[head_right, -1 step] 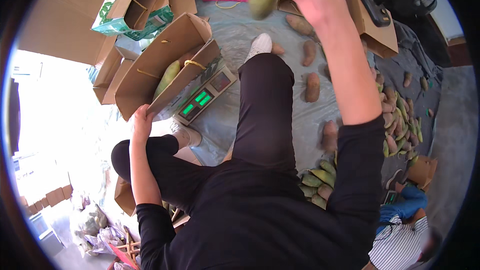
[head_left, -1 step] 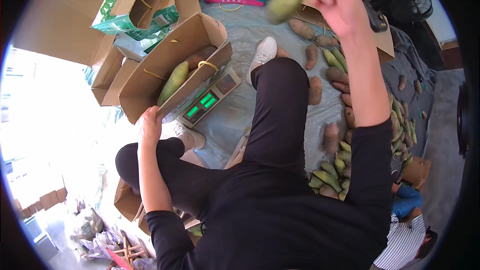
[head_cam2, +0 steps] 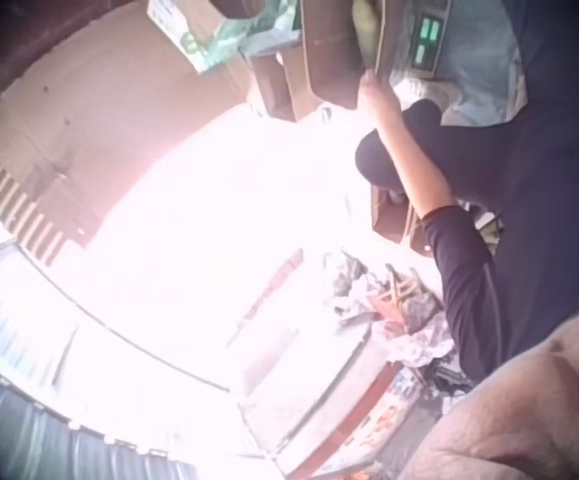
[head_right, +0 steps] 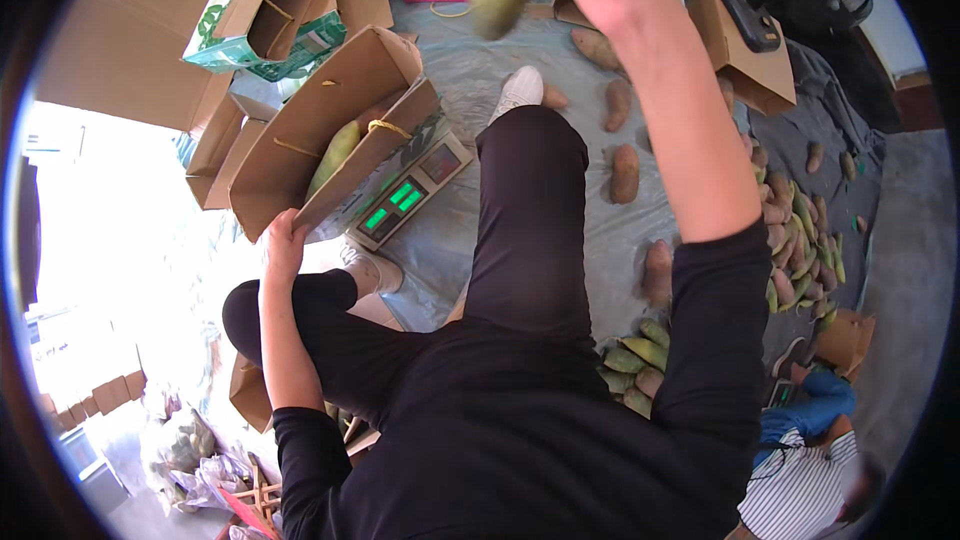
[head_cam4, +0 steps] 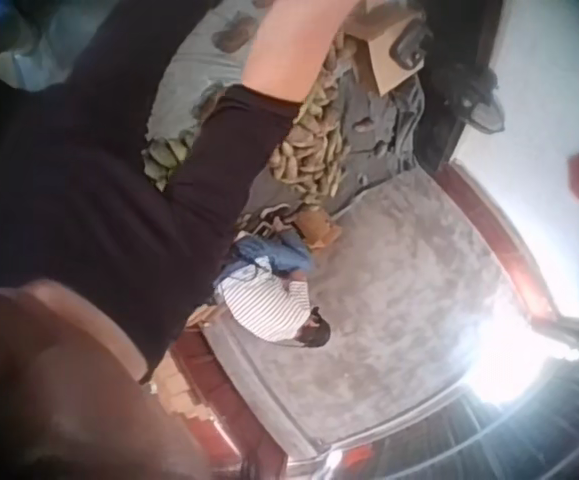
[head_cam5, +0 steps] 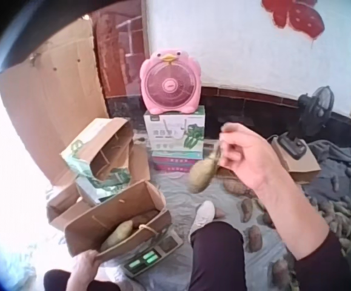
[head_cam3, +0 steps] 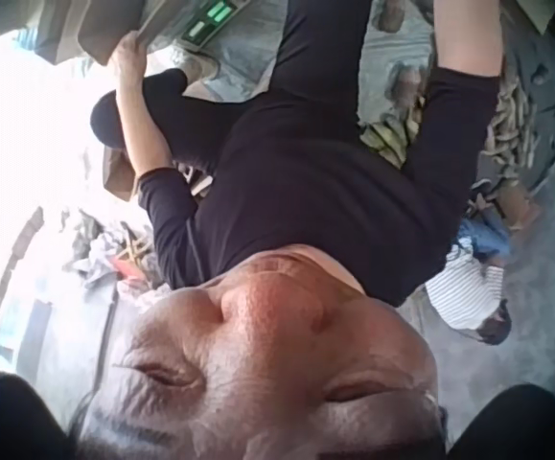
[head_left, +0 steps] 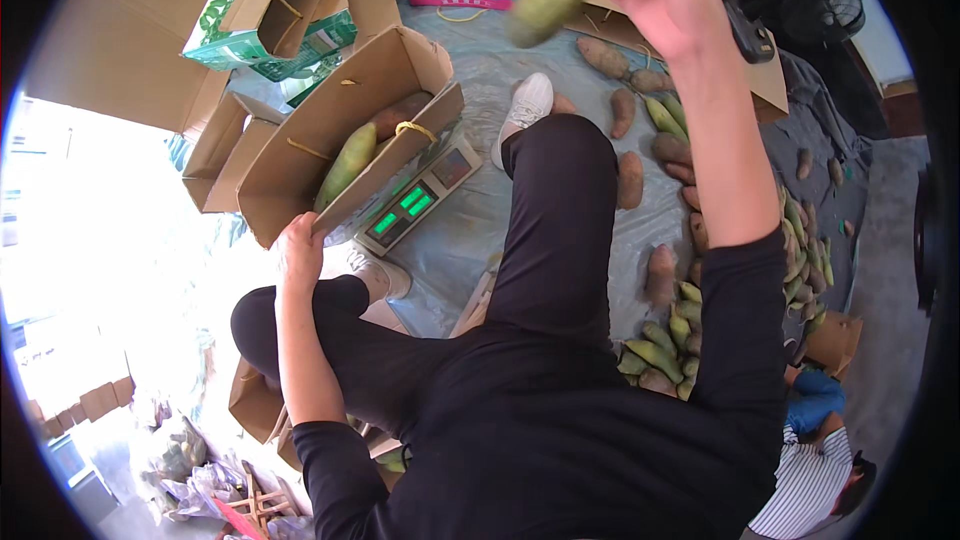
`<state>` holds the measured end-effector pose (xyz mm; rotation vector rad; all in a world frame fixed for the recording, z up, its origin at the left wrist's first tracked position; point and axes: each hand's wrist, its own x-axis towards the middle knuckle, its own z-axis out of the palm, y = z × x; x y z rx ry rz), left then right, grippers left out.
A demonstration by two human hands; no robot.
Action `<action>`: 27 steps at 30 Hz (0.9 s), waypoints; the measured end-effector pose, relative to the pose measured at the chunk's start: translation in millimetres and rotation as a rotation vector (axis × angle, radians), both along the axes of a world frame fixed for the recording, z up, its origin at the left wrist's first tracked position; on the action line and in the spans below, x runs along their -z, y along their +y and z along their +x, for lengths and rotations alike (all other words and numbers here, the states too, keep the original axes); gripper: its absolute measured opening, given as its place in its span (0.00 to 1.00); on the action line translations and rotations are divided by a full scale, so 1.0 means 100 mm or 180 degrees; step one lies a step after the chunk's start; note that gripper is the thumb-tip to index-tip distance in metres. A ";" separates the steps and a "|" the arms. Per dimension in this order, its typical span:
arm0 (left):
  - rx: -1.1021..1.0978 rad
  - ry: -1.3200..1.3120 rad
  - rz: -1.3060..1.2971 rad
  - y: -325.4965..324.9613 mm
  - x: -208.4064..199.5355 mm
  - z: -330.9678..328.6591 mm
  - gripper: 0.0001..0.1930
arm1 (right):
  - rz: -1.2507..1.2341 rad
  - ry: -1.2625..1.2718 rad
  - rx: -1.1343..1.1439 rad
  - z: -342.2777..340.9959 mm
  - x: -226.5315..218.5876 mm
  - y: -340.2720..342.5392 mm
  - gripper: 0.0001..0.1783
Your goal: Sort and pack cucumbers into cardboard boxes and weigh them.
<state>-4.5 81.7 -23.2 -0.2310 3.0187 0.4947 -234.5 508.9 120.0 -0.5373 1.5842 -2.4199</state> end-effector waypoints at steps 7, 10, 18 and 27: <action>0.0125 0.0239 0.0084 -0.12 0.12 0.03 0.11 | -0.0618 -0.0948 -0.0065 0.07 -0.15 -1.35 0.07; 0.0140 0.0239 0.0067 -0.03 0.09 -0.02 0.11 | -0.0369 -0.0543 0.0044 0.18 -0.07 -1.73 0.07; 0.0021 0.0105 0.0032 -0.03 0.04 0.03 0.12 | 0.1564 0.0693 -0.1016 0.47 0.24 -1.64 0.12; 0.0094 0.0046 -0.0103 0.04 0.02 -0.01 0.11 | 0.1752 -0.0320 0.0701 0.53 0.85 0.11 0.15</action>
